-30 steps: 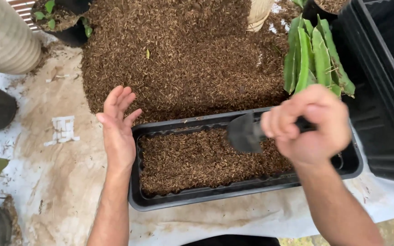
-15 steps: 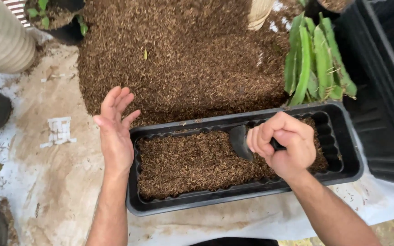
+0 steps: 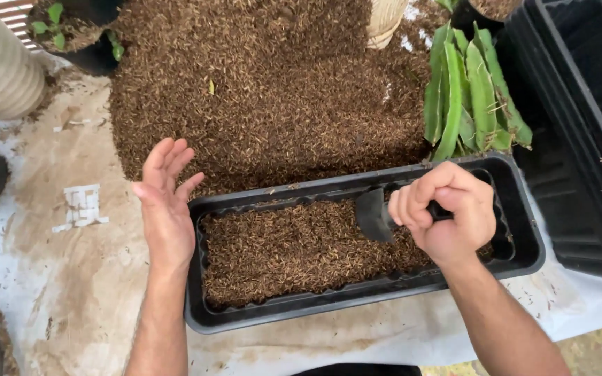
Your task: Leveling and tamping down soil in a black plastic planting tray using a small hand trowel.
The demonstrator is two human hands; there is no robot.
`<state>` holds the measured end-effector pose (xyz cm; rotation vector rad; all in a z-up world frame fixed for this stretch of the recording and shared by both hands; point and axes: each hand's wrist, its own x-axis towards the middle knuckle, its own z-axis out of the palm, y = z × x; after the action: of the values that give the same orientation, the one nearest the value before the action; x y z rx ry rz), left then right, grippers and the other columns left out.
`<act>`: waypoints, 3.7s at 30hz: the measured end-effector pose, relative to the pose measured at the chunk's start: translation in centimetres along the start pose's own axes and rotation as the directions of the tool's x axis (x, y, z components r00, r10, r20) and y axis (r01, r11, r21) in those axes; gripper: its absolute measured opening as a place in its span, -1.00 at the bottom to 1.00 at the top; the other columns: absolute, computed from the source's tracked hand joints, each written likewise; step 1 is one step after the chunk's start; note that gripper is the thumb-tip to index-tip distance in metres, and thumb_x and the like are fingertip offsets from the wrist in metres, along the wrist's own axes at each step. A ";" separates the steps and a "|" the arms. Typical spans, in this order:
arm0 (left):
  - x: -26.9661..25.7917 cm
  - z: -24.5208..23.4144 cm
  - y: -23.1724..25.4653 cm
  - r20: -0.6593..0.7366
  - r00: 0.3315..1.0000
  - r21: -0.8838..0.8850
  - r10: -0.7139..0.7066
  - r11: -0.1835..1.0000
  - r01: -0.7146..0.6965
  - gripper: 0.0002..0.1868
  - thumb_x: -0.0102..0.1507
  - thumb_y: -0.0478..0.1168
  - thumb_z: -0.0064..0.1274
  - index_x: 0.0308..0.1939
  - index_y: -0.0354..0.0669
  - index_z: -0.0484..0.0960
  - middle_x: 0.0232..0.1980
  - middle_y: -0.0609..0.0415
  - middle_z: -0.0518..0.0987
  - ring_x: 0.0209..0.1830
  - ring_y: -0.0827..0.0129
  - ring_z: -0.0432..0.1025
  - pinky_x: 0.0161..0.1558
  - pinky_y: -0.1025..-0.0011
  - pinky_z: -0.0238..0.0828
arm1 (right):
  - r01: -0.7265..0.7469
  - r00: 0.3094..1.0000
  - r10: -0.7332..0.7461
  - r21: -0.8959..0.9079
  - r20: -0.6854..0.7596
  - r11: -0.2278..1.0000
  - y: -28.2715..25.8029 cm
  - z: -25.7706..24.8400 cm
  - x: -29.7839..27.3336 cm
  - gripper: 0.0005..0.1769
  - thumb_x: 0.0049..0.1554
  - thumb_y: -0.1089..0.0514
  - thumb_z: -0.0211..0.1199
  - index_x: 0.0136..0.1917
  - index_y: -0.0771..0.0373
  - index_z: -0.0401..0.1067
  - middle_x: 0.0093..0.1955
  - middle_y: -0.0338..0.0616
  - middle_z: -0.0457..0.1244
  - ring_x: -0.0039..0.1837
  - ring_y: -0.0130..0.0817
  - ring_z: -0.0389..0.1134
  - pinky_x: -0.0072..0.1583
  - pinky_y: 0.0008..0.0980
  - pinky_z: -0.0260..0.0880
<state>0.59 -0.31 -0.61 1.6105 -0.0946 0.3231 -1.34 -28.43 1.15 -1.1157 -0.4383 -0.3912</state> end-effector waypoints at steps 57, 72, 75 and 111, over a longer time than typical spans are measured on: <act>0.0 -0.4 0.1 -0.004 0.999 -0.011 -0.036 0.999 0.036 -0.09 0.11 0.49 -0.59 0.24 -0.13 0.12 0.27 -0.12 0.23 0.26 0.19 0.20 0.12 0.28 0.28 | -0.040 0.994 0.033 0.063 0.107 0.997 -5.8 -2.1 -1.9 -0.71 -0.03 0.34 -0.36 -0.27 0.28 0.22 -0.59 -0.22 -0.07 -0.55 -0.44 -0.09 -0.43 -0.39 0.03; 0.0 -0.4 0.1 0.012 1.000 -0.018 -0.026 1.000 0.026 -0.09 0.12 0.48 -0.61 0.24 -0.16 0.11 0.28 -0.13 0.22 0.26 0.20 0.19 0.11 0.31 0.28 | -0.108 0.994 0.108 -0.052 -0.012 0.993 -7.5 -0.7 -1.1 -0.74 0.01 0.29 -0.33 -0.32 0.20 0.20 -0.60 -0.28 -0.12 -0.58 -0.50 -0.14 -0.45 -0.46 -0.06; 0.0 -0.4 0.3 0.006 1.000 -0.020 -0.026 0.999 0.026 -0.09 0.11 0.49 -0.59 0.23 -0.16 0.12 0.27 -0.11 0.23 0.24 0.21 0.20 0.11 0.31 0.29 | -0.089 0.995 0.088 0.025 0.052 0.996 -8.2 -0.8 -2.2 -0.71 0.06 0.29 -0.35 -0.19 0.23 0.24 -0.58 -0.25 -0.10 -0.54 -0.49 -0.14 -0.42 -0.41 -0.01; -0.1 -0.5 0.4 0.002 1.000 -0.068 -0.028 0.997 0.028 -0.14 0.14 0.44 -0.59 0.24 -0.14 0.13 0.28 -0.11 0.23 0.25 0.22 0.20 0.12 0.31 0.29 | -0.095 0.987 0.079 0.116 0.139 0.989 -4.1 1.5 -2.5 -0.65 -0.07 0.41 -0.43 -0.32 0.31 0.22 -0.58 -0.22 -0.14 -0.54 -0.45 -0.18 -0.45 -0.45 -0.11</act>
<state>0.29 0.16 -0.27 1.5431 -0.0830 0.2939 -5.72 -28.46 3.55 -1.0410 -0.5231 -0.2098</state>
